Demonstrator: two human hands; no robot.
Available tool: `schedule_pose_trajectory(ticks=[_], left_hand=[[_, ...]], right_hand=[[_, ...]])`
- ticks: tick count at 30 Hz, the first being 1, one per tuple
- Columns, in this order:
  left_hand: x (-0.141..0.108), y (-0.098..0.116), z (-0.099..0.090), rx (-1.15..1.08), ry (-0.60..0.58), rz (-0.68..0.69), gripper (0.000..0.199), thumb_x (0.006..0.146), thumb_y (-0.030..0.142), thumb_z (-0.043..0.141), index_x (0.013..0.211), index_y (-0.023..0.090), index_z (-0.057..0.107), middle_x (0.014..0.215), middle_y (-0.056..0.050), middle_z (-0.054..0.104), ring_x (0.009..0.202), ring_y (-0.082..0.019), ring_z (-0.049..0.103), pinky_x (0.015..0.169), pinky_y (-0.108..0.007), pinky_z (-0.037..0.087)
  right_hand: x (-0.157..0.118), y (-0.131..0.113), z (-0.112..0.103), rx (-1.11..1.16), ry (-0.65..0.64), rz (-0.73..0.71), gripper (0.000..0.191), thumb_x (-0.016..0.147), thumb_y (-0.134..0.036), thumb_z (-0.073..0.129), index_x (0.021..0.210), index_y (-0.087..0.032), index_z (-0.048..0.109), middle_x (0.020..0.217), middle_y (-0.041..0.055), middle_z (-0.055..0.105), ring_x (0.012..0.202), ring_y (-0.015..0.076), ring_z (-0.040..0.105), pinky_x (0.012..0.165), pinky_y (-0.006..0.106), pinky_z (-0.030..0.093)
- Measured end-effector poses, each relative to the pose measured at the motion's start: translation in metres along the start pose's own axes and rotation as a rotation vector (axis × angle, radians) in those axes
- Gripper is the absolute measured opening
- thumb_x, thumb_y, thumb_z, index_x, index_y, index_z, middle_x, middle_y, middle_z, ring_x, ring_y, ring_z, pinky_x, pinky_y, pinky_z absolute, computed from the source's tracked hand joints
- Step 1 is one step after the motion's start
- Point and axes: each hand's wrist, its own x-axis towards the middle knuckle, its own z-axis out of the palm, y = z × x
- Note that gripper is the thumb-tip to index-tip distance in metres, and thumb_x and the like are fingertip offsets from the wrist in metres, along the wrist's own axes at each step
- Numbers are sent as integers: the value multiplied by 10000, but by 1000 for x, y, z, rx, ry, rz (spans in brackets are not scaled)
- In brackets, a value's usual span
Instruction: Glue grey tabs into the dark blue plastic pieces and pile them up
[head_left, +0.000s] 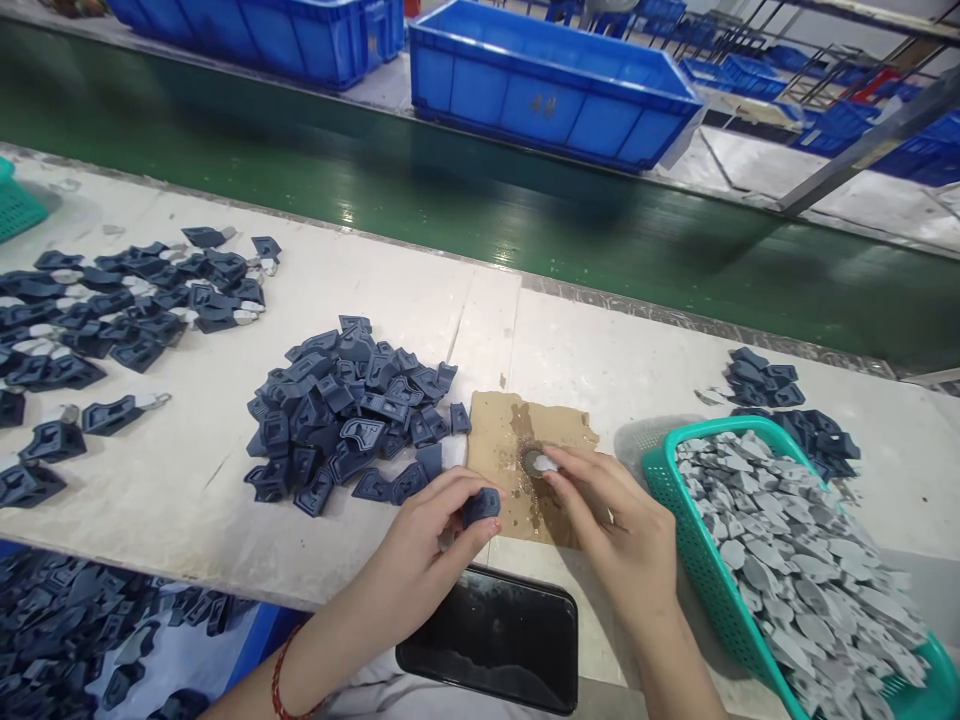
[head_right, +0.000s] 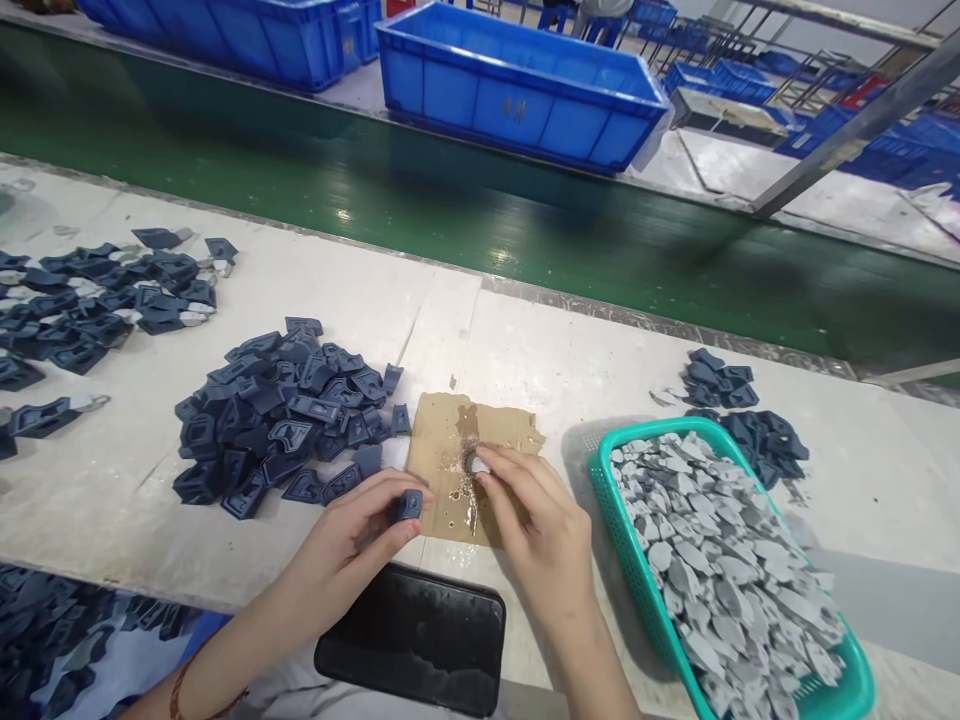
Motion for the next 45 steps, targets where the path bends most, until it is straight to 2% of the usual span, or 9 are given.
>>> schedule_pose_trajectory(ticks=[3, 6, 10, 16, 21, 26, 32, 39, 45], left_hand=[[0, -1, 0, 26, -3, 9, 189, 1073, 328, 503, 1074, 217, 656, 1124, -65, 645, 1006, -204, 607, 765, -260, 449], [1, -1, 0, 56, -17, 14, 190, 1082, 331, 488, 1086, 220, 643, 1109, -58, 638, 943, -188, 597, 753, -257, 440], [2, 1, 0, 70, -25, 13, 189, 1089, 318, 482, 1133, 228, 642, 1114, -50, 632, 939, -178, 601, 786, -249, 445], [1, 0, 1, 104, -21, 9, 215, 1089, 352, 488, 1157, 226, 647, 1123, -66, 642, 948, -198, 610, 803, -265, 461], [1, 0, 2, 98, -24, 10, 217, 1089, 360, 490, 1170, 229, 642, 1132, -58, 638, 990, -197, 615, 829, -259, 460], [3, 1, 2, 83, -31, 30, 210, 1092, 332, 491, 1209, 251, 645, 1142, -35, 636, 1010, -178, 614, 830, -244, 448], [3, 2, 1, 71, -38, 54, 183, 1099, 299, 475, 1135, 230, 640, 1114, -33, 644, 1065, -177, 612, 901, -238, 446], [4, 2, 2, 67, -39, 58, 182, 1099, 302, 478, 1141, 230, 640, 1130, -31, 658, 1082, -176, 608, 910, -238, 448], [3, 4, 1, 76, -58, 51, 200, 1107, 325, 449, 1135, 231, 624, 1156, -38, 650, 1120, -191, 596, 942, -263, 444]], right_hand=[[-4, -7, 1, 199, 49, 162, 156, 949, -224, 723, 1064, -306, 789, 1085, 24, 791, 896, 178, 750, 813, 296, 617], [-7, -12, 5, 339, 53, 207, 141, 915, -214, 762, 1003, -315, 804, 1019, 9, 781, 771, 138, 732, 710, 240, 606], [-9, -15, 10, 402, -2, 147, 175, 919, -176, 745, 1013, -311, 803, 1012, 27, 774, 890, 165, 738, 724, 236, 600], [-6, -17, 11, 378, -51, 125, 141, 920, -188, 737, 997, -278, 814, 996, 49, 778, 811, 159, 731, 697, 244, 613], [-5, -19, 13, 388, -61, 115, 115, 917, -202, 737, 984, -256, 814, 974, 70, 783, 882, 203, 751, 690, 272, 624], [-3, -21, 14, 417, -95, 98, 122, 927, -183, 722, 993, -246, 803, 986, 63, 776, 840, 179, 744, 646, 248, 618], [-1, -23, 13, 385, -111, 52, 133, 936, -157, 710, 981, -246, 798, 956, 47, 791, 897, 182, 755, 730, 258, 631], [1, -24, 12, 341, -156, 48, 107, 955, -181, 697, 973, -228, 793, 921, 40, 778, 857, 165, 752, 730, 228, 613], [9, -30, -1, 290, -317, 78, 153, 1029, -263, 607, 1053, -242, 757, 1005, 36, 757, 913, 162, 732, 727, 229, 588]])
